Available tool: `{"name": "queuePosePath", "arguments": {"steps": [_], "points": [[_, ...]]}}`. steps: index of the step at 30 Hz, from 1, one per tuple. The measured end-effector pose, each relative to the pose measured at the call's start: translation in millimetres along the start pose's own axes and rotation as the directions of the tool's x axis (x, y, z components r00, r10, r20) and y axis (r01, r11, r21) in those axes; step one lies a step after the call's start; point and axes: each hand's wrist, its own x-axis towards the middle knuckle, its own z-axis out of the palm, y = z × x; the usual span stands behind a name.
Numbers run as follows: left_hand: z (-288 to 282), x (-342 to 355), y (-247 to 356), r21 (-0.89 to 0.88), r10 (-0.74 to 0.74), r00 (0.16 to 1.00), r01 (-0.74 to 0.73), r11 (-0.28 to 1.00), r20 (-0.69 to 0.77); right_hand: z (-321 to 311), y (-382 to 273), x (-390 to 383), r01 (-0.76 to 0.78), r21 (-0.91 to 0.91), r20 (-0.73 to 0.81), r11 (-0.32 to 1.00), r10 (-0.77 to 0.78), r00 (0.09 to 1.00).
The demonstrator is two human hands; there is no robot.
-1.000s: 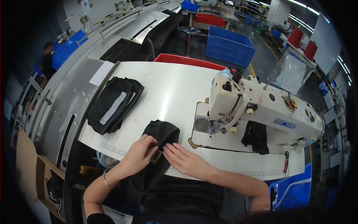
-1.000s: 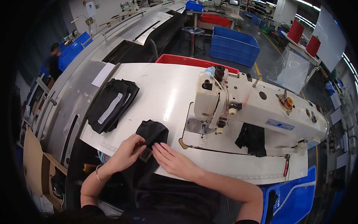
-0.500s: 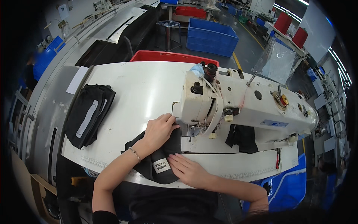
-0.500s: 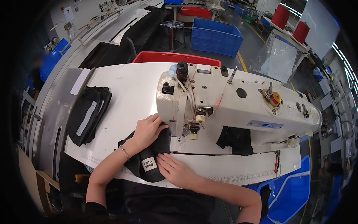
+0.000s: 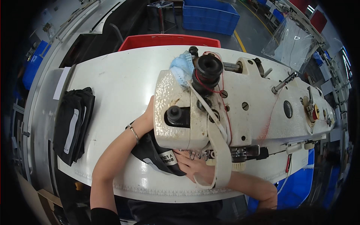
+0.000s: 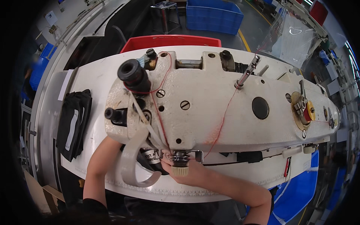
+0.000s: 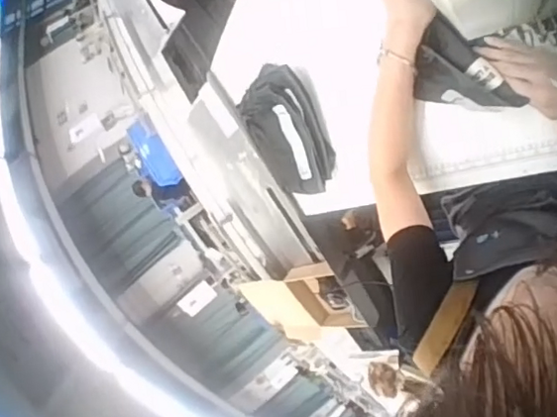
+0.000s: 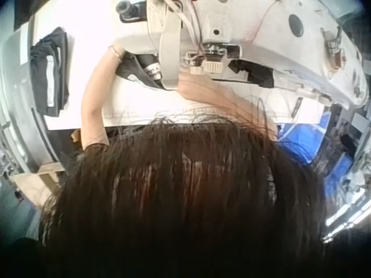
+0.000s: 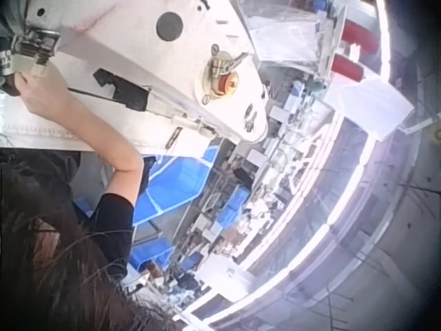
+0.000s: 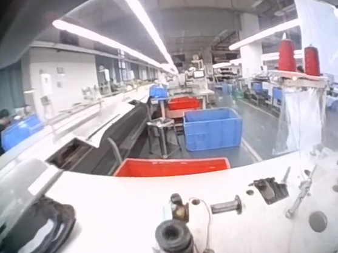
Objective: Sewing components of black bags using an industrial sewing machine.
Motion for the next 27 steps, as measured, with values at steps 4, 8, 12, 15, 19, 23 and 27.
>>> {"name": "queuePosePath", "arguments": {"steps": [4, 8, 12, 15, 19, 23, 27], "points": [[-2.5, 6.8, 12.4, -0.094, -0.065, 0.996, 0.071, 0.993, 0.064, -1.5, 2.4, -0.1, 0.334, -0.633, 0.253, 0.699, -0.22, 0.942], [-8.0, 2.6, 28.7, -0.181, -0.125, 0.985, 0.144, 0.973, 0.116, 10.5, -3.1, -4.9, 0.056, -0.234, 0.052, 0.971, -0.045, 0.998], [-14.2, 1.2, 45.6, -0.268, -0.174, 0.97, 0.215, 0.939, 0.17, 22.6, -3.7, -11.2, 0.1, -0.38, 0.065, 0.919, -0.081, 0.995], [-24.2, 12.0, 58.7, -0.312, -0.219, 0.954, 0.275, 0.91, 0.203, 0.1, -0.1, 1.4, 0.26, -0.534, 0.221, 0.805, -0.164, 0.961], [-62.9, 2.9, 58.3, -0.437, -0.148, 0.957, 0.247, 0.865, 0.249, -41.1, -13.6, 9.4, -0.175, 0.271, 0.005, 0.946, 0.181, 0.984], [-100.3, -15.9, 46.9, -0.422, -0.141, 0.961, 0.233, 0.876, 0.238, -61.5, -15.0, -21.6, -0.343, 0.196, -0.33, 0.918, 0.392, 0.859], [-104.0, -57.2, 72.2, -0.208, -0.198, 0.98, 0.188, 0.96, -0.028, -77.5, 63.3, -54.8, -0.724, -0.402, -0.358, 0.561, 0.631, 0.688]]}}
